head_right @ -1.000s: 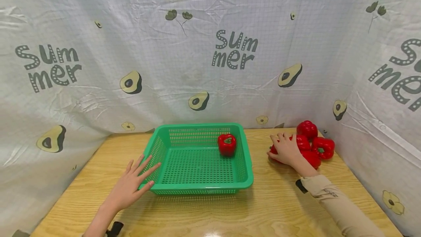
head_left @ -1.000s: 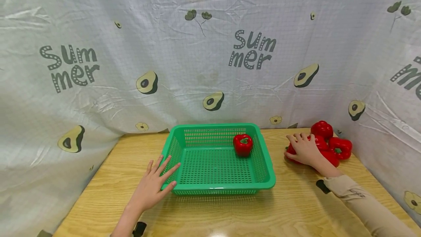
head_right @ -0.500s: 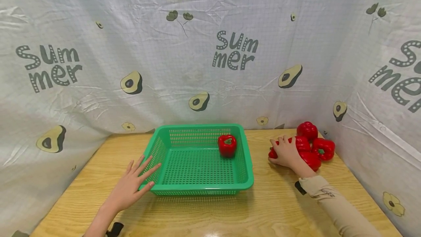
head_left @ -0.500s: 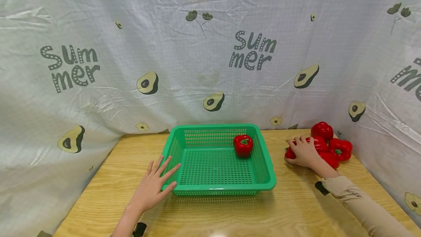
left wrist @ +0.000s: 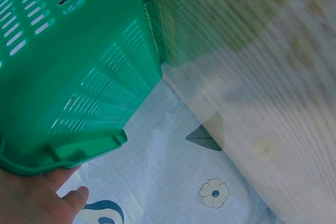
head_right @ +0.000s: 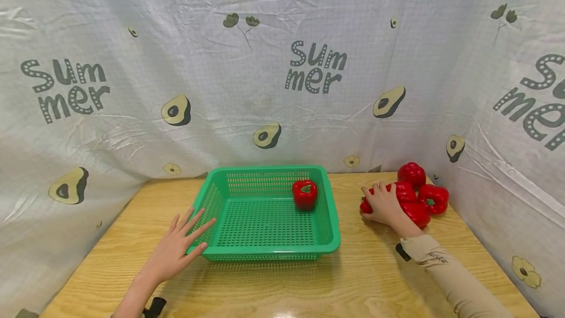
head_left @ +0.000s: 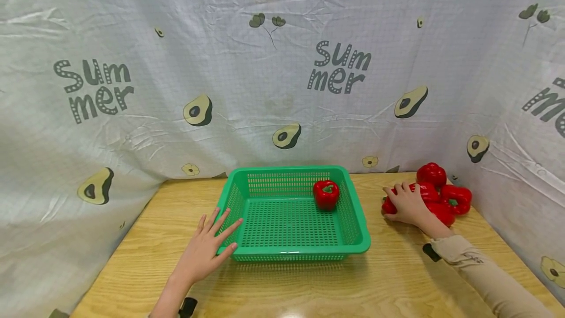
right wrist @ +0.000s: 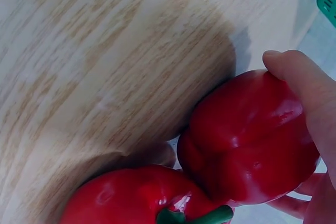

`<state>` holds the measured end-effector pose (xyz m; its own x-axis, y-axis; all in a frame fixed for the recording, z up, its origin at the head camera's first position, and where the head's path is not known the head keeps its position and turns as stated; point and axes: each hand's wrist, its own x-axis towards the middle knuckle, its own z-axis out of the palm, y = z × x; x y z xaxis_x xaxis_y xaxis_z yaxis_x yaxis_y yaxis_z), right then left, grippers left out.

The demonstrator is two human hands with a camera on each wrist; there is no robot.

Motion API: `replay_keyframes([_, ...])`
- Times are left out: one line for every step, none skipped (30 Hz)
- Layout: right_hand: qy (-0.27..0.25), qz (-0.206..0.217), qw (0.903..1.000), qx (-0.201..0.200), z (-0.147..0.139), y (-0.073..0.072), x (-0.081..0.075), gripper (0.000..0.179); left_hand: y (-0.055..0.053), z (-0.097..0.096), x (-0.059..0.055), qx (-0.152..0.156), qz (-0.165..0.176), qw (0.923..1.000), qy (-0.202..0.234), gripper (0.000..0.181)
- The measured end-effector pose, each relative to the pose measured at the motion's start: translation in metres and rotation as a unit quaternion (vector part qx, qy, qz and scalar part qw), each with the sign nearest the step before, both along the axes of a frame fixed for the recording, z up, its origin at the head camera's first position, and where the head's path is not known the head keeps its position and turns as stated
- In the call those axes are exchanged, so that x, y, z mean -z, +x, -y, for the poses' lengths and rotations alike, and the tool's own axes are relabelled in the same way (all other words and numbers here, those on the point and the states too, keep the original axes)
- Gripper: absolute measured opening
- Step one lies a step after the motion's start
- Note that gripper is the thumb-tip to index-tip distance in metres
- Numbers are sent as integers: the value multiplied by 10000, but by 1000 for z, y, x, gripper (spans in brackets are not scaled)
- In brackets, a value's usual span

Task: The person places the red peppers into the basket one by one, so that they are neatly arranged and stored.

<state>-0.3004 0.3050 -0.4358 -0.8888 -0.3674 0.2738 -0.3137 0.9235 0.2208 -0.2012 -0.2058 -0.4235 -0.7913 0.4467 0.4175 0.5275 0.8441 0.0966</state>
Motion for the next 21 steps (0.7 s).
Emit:
replay_keyframes([3, -7, 10000, 2, 0, 0, 1, 69, 0, 0, 0, -5, 17, 10000, 4, 55])
replay_keyframes([8, -10, 10000, -3, 0, -1, 1, 70, 0, 0, 0, -8, 20, 10000, -7, 55])
replay_keyframes([9, -13, 10000, -11, 0, -1, 1, 70, 0, 1, 0, -12, 27, 10000, -10, 55])
replay_keyframes([16, -21, 10000, -25, 0, -1, 2, 70, 0, 1, 0, -16, 6, 10000, -35, 56])
replay_keyframes([17, -38, 10000, -43, -1, -1, 2, 70, -1, 1, 1, -17, -9, 10000, -41, 56])
replay_keyframes([26, -63, 10000, -64, -1, -1, 2, 70, -1, 1, 1, -21, -31, 10000, -58, 56])
replay_keyframes([34, -100, 9999, -83, -1, -1, 2, 69, -1, 1, 1, -24, -60, 9999, -80, 55])
replay_keyframes([44, -140, 9998, -104, -1, -1, 3, 70, -1, 1, 1, -20, -82, 9999, -89, 55])
replay_keyframes([44, -182, 9997, -127, -1, 0, 3, 69, -1, 1, 1, -14, -102, 9999, -85, 54])
replay_keyframes([47, -220, 9996, -154, -1, 1, 3, 69, -1, 1, 1, -14, -128, 9999, -95, 54])
replay_keyframes([41, -248, 9995, -189, -1, 1, 3, 69, -1, 1, 1, -6, -136, 9999, -73, 54])
replay_keyframes([29, -263, 9994, -219, 0, 2, 3, 68, -1, 1, 1, -1, -142, 9999, -62, 53])
replay_keyframes([24, -268, 9993, -243, 0, 3, 3, 68, 0, 1, 1, 12, -146, 9999, -44, 53])
replay_keyframes([16, -272, 9993, -270, 0, 4, 3, 68, 0, 1, 1, 17, -142, 9999, -26, 53])
replay_keyframes([7, -278, 9992, -300, 0, 5, 3, 68, 0, 1, 1, 24, -151, 9999, -13, 52])
replay_keyframes([-7, -282, 9991, -327, 1, 6, 3, 68, 0, 1, 1, 29, -163, 9999, -4, 52])
replay_keyframes([-20, -299, 9989, -357, 1, 7, 3, 68, 0, 1, 1, 36, -170, 9998, 10, 52])
replay_keyframes([-26, -319, 9988, -372, 1, 8, 3, 69, 0, 1, 1, 36, -176, 9998, 10, 52])
replay_keyframes([-32, -344, 9986, -392, 1, 9, 3, 69, 0, 1, 1, 41, -181, 9998, 17, 52])
replay_keyframes([-48, -376, 9984, -409, 1, 10, 3, 69, 0, 1, 1, 37, -186, 9998, 18, 52])
replay_keyframes([-64, -392, 9983, -425, 1, 10, 3, 70, 0, 1, 2, 39, -188, 9998, 23, 52])
